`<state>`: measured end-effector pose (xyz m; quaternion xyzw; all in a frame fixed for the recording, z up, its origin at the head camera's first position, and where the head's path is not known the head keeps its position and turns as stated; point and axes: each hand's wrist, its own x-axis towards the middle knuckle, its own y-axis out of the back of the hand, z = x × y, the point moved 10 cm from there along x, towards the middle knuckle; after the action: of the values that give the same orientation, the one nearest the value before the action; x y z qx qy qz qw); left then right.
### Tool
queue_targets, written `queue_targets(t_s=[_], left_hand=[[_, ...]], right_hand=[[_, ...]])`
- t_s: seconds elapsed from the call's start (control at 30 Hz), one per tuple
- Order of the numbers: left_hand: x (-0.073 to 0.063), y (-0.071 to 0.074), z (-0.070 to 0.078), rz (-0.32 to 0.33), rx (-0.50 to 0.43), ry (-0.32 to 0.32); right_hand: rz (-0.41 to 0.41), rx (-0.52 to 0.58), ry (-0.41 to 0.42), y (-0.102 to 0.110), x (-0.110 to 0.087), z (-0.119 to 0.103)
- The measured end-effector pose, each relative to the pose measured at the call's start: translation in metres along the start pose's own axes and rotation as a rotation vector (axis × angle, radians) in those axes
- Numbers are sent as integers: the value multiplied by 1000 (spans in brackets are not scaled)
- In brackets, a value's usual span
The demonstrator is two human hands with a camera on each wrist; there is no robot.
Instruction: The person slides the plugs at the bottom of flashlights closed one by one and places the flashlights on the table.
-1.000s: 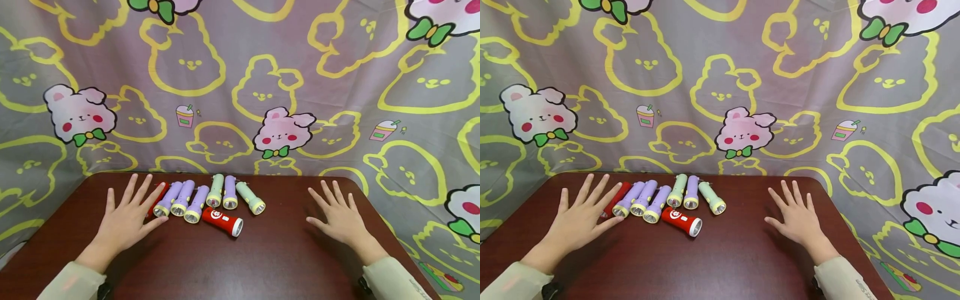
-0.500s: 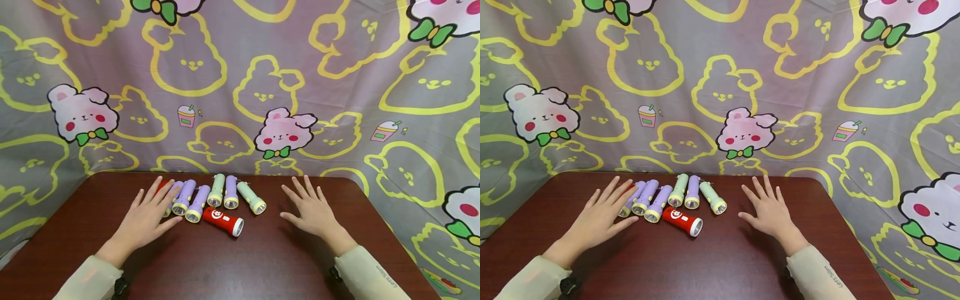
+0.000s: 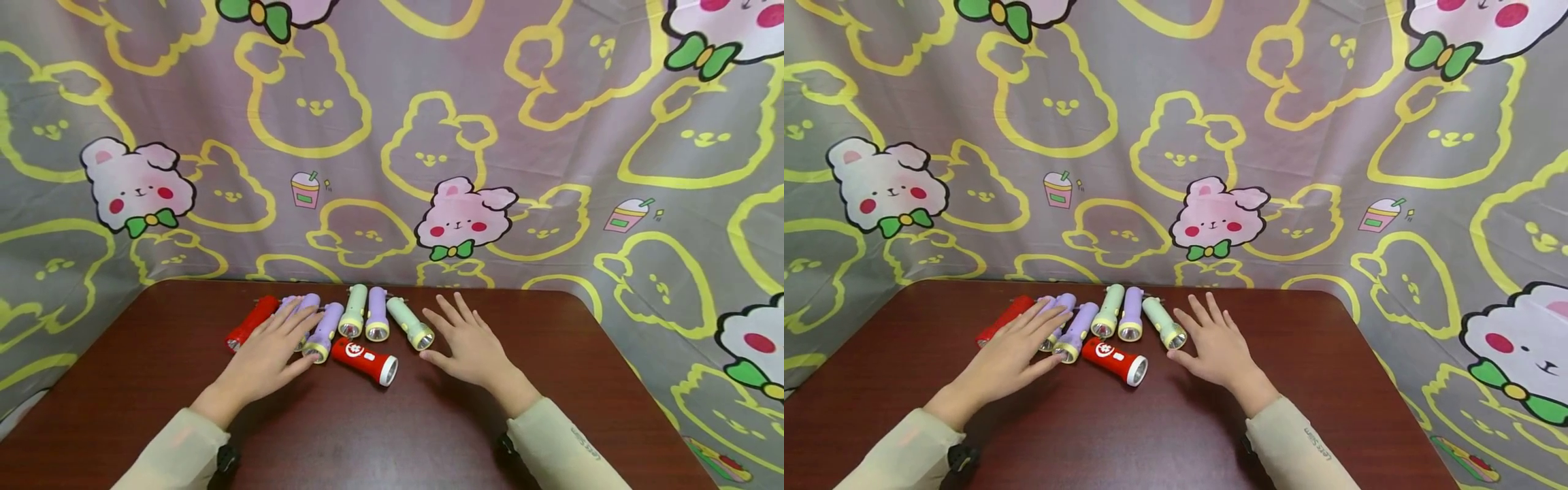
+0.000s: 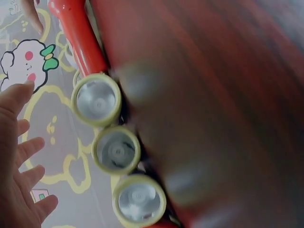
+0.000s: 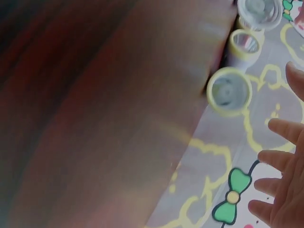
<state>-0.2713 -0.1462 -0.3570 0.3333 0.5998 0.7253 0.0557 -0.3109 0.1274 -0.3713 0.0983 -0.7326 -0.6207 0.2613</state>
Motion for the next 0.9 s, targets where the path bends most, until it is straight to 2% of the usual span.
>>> queue_targets(t_s=[0.3, 0.57, 0.9], left_hand=[[11, -11, 13, 25, -63, -70], [21, -22, 15, -36, -95, -53], [30, -35, 17, -115, -107, -43]], right_hand=[[-15, 39, 51, -6, 12, -32], [-72, 67, 90, -17, 20, -55], [-67, 23, 156, -22, 26, -83]])
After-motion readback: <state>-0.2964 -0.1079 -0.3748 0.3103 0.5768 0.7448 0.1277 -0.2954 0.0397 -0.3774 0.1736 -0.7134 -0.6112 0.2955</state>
